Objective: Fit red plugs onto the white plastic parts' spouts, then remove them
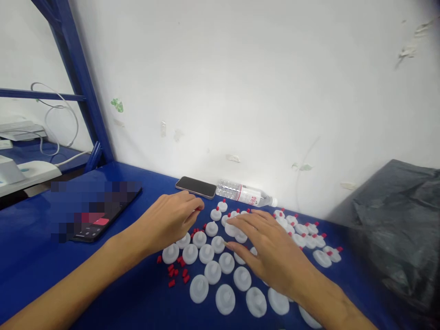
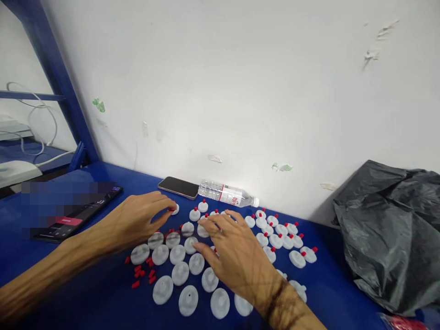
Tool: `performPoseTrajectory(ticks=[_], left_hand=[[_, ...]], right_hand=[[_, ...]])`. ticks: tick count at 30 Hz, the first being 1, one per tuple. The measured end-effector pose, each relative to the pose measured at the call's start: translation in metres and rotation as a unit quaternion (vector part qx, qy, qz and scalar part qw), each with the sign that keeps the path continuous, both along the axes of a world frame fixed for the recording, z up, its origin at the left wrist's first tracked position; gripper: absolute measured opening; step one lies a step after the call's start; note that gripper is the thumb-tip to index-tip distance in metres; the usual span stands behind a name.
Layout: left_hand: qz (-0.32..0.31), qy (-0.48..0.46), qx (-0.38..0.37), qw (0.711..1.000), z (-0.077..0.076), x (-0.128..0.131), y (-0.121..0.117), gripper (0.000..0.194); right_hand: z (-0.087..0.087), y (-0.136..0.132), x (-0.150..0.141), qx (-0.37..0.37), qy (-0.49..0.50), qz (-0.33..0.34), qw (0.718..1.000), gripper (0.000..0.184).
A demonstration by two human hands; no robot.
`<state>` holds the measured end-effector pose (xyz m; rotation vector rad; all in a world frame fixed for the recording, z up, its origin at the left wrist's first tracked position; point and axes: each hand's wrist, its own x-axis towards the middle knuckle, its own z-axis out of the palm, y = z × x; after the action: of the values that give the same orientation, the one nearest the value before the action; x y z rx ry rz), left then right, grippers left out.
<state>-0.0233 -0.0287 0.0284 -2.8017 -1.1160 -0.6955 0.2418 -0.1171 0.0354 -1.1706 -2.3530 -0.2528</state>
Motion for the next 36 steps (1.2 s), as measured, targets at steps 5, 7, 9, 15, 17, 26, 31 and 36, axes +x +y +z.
performPoseTrajectory(ticks=[5,7,9,15,17,26,31,36], left_hand=[[-0.092,-0.035,0.087,0.991,-0.001,0.019,-0.023,0.026],[-0.128,-0.056,0.115,0.983,-0.005,0.025,-0.03,0.03],[-0.149,-0.079,0.121,0.978,-0.009,0.029,-0.035,0.031],[-0.162,-0.1,0.094,0.977,-0.009,0.032,-0.043,0.03],[-0.156,-0.101,0.103,0.977,-0.008,0.033,-0.047,0.033],[-0.145,-0.122,0.094,0.977,-0.006,0.035,-0.047,0.029],[-0.15,-0.132,0.078,0.977,-0.008,0.033,-0.044,0.031],[-0.156,-0.134,0.071,0.976,-0.015,0.033,-0.046,0.03]], right_hand=[[0.004,-0.005,0.003,-0.001,0.028,0.013,1.0,0.015],[0.004,-0.006,0.003,0.006,0.037,0.028,0.999,0.018],[0.002,-0.006,0.003,0.021,0.051,0.038,0.998,0.024],[-0.007,-0.007,0.003,0.056,0.09,0.076,0.991,0.048],[-0.006,-0.007,0.002,0.057,0.094,0.084,0.99,0.051],[0.0,-0.009,0.0,0.051,0.137,0.075,0.986,0.04],[-0.001,-0.009,0.003,0.058,0.162,0.054,0.984,0.03],[0.0,-0.009,0.0,0.066,0.166,0.065,0.982,0.027]])
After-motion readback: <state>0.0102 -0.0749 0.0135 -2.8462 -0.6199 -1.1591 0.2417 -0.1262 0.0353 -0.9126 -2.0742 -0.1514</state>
